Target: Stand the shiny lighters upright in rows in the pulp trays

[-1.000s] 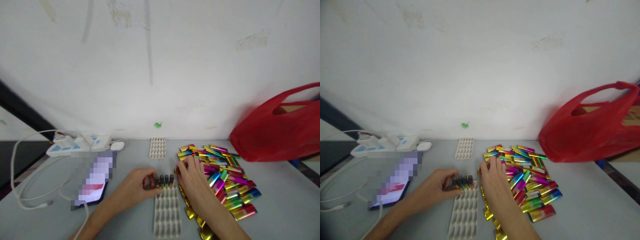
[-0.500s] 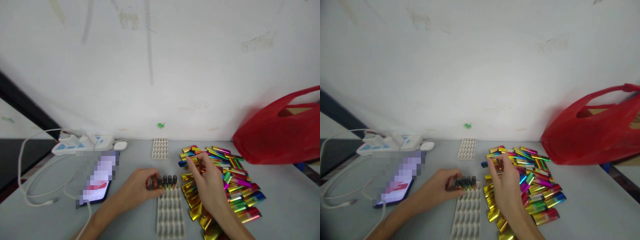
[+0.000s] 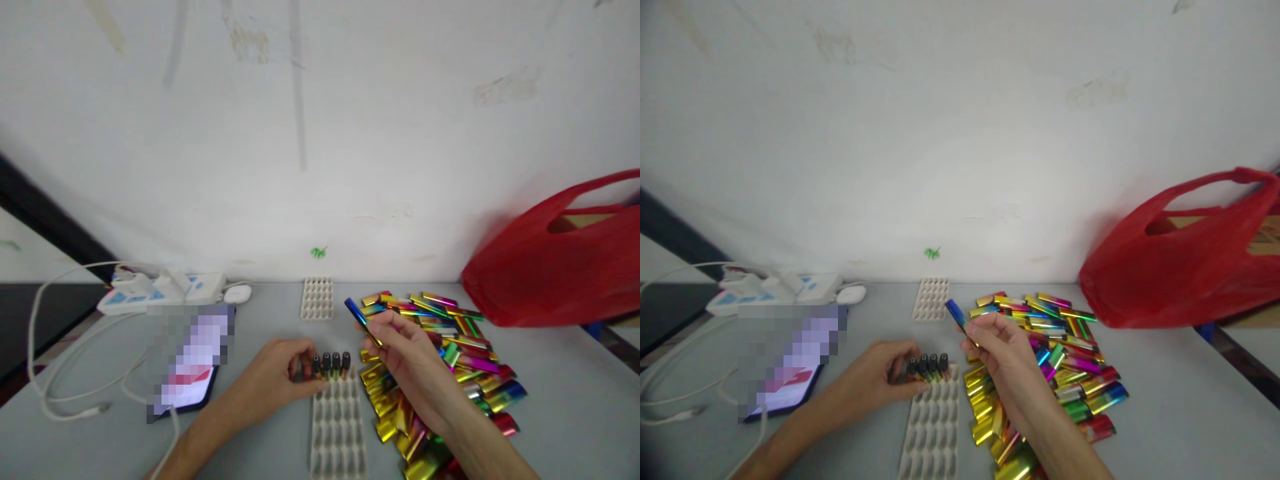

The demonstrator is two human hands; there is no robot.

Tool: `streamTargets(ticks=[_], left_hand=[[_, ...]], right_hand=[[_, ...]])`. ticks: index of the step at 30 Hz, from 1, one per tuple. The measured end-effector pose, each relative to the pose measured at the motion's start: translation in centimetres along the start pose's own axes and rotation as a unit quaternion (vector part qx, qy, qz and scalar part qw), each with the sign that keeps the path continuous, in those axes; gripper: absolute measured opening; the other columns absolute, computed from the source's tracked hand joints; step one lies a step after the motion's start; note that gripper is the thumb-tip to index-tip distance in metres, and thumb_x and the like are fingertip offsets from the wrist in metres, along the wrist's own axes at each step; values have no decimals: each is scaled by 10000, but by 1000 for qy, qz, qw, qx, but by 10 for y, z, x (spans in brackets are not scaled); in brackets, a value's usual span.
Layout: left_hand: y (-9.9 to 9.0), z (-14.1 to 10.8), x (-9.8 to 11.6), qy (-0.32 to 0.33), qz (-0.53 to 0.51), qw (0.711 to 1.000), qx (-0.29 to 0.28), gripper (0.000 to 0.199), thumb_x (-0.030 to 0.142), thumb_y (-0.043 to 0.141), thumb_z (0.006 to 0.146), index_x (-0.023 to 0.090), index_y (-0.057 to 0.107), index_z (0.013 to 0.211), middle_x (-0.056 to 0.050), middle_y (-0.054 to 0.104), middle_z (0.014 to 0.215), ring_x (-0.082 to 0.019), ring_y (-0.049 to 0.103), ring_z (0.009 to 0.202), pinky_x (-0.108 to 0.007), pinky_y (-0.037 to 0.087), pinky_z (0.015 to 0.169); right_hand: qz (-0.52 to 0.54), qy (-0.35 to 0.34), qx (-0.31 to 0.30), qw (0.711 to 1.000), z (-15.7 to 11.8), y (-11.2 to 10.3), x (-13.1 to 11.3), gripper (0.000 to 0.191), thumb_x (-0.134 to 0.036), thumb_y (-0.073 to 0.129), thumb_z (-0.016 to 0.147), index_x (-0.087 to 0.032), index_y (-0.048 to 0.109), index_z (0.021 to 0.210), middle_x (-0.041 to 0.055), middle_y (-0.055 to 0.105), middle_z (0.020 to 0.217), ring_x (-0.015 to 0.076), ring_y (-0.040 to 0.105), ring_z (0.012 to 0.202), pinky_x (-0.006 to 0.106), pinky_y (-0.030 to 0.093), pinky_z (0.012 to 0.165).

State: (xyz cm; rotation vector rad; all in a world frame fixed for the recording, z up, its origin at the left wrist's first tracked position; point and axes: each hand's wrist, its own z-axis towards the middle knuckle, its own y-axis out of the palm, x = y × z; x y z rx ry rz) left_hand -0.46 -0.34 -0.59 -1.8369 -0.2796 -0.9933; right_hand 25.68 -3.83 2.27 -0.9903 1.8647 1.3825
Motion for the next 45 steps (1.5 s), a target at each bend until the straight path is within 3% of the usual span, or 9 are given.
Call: streamTargets(ticks=[6,14,20,25,30,34,37,40,45], left_hand=[[0,0,-1,-1,-9,1000,1,272,453,883,886,216,751,908,57,661,744,-182,564,676,-274,381,653],[-1,1,2,-9,0,1000,-6,295,469,866,875,216,715,881,76,595,705,-176,532,672,-268,375,673],[0,0,1,-15,2,1000,-4,310,477,883,882,216,717,894,82,573,704,-169,509,661,-266,361,656],[1,0,-2,-13,-3,1000,-4,308,477,889,878,214,734,915,86,568,697,-169,509,652,-268,363,655],[0,-1,-2,-5,0,1000,-2,283,444,893,886,215,727,901,86,572,706,-166,509,659,-267,362,672],[0,0,-1,-8,-1,1000,-4,294,464,889,890,216,731,904,84,572,703,-169,506,654,-266,361,668],[0,1,-1,-5,4,1000,-3,308,474,889,884,216,721,897,84,568,702,-168,498,651,-267,350,655],[0,1,1,-10,7,1000,-3,313,473,891,878,217,710,885,90,553,691,-164,482,641,-270,346,649],[0,0,1,-13,7,1000,-3,279,435,891,871,216,718,887,95,545,679,-162,491,639,-268,348,648]], right_hand=[[59,39,-18,997,-1,-2,4,535,-318,1155,644,-217,879,1090,-1,818,908,182,823,833,273,648,787],[43,53,-146,987,-8,4,6,315,-347,994,899,-187,873,1141,40,804,969,170,801,814,247,616,736],[31,48,-124,991,-8,5,7,244,-327,932,852,-185,787,988,-35,691,721,119,631,549,224,480,543],[3,52,-147,988,-12,7,4,188,-297,828,886,-195,749,1023,-43,640,621,123,537,517,234,401,519],[-6,58,-138,989,-13,8,5,285,-317,827,867,-214,734,1117,-51,626,632,134,511,511,249,358,505],[5,81,-143,986,-12,8,6,264,-364,887,855,-205,724,988,-76,497,639,100,335,538,234,255,496],[26,108,-160,981,-11,7,6,431,-543,887,907,-203,639,814,-96,342,647,102,210,582,230,217,512],[41,129,-185,973,-11,6,7,597,-700,804,953,-223,530,721,-100,292,646,100,176,568,237,184,499],[23,143,-189,971,-9,5,12,670,-772,783,930,-240,457,685,-108,264,621,93,159,544,239,140,481]])
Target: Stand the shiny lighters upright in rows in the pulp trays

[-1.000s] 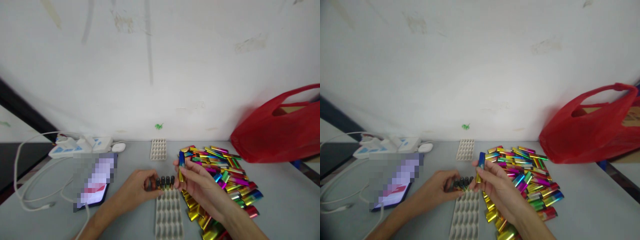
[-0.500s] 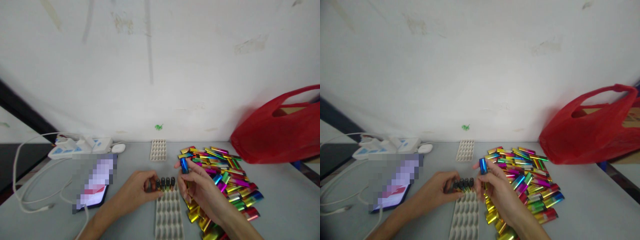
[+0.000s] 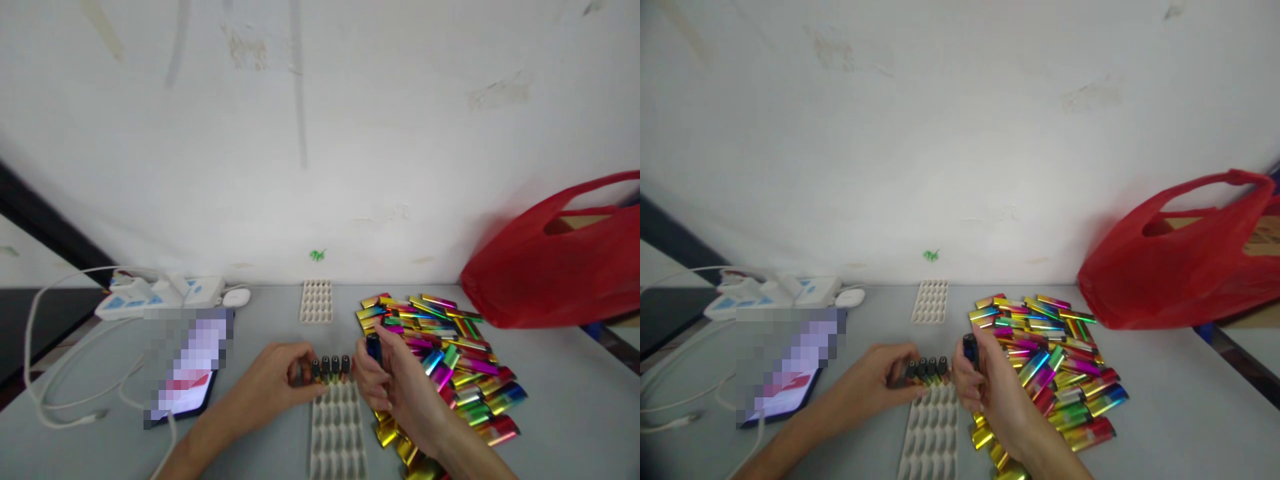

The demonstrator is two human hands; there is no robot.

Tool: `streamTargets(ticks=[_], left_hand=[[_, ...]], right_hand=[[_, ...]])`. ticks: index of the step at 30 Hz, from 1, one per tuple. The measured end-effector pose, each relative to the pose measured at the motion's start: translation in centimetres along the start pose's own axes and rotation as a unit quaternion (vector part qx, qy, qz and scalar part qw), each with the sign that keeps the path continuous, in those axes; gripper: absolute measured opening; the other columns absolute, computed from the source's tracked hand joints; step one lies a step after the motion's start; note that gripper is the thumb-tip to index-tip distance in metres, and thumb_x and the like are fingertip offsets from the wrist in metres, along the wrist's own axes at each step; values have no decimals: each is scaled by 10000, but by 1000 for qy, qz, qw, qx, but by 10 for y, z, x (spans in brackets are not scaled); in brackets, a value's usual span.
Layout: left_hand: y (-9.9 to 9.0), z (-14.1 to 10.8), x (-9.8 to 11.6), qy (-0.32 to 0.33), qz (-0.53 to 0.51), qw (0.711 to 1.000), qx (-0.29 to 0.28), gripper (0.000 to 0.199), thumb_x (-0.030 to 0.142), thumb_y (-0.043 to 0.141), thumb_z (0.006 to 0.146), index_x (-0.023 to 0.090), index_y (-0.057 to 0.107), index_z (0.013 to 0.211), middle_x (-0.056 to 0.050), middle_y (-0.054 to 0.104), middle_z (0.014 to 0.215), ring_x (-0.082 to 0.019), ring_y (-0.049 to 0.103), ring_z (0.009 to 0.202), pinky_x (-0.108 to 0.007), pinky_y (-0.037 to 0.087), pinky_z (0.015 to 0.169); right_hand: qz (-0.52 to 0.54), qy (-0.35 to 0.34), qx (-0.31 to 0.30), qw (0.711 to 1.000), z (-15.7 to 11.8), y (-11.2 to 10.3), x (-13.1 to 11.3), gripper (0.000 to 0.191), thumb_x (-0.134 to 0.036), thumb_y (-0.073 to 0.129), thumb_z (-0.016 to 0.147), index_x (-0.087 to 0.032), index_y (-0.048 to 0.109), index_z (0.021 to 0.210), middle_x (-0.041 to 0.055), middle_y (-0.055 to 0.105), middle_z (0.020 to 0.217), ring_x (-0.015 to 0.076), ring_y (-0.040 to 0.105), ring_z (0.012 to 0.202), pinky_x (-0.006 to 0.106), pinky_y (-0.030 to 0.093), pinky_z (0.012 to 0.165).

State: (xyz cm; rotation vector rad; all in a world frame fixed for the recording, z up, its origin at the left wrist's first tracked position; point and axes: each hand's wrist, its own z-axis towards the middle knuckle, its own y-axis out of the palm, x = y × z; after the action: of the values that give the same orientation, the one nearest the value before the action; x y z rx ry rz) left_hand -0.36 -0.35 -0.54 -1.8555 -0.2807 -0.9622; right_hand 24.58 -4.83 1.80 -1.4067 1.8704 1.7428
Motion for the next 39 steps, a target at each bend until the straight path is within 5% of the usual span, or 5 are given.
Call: streamTargets(ticks=[14,24,34,39], left_hand=[[0,-1,0,2,9,1000,4,283,445,880,882,223,705,876,97,535,669,-163,496,635,-260,350,645],[0,-1,-1,11,5,1000,6,292,466,878,881,220,720,885,78,587,703,-172,522,648,-263,350,639],[1,0,-2,14,5,1000,7,305,461,876,881,223,690,850,84,564,693,-164,501,644,-257,345,642],[1,0,-3,11,4,1000,6,284,449,881,884,224,708,881,87,569,688,-167,520,642,-260,342,628]], right_hand=[[-23,-12,45,999,2,3,5,661,-816,802,869,-239,495,769,-93,341,679,101,203,586,243,115,499],[-124,-74,106,984,9,-10,20,629,-774,578,973,-275,428,623,-100,247,548,105,152,490,295,116,467],[-168,-76,96,978,0,3,20,513,-679,536,962,-284,404,661,-94,270,566,116,159,516,299,109,484],[-160,-53,86,982,3,4,21,587,-770,514,940,-281,395,639,-100,250,560,108,140,509,310,109,490]])
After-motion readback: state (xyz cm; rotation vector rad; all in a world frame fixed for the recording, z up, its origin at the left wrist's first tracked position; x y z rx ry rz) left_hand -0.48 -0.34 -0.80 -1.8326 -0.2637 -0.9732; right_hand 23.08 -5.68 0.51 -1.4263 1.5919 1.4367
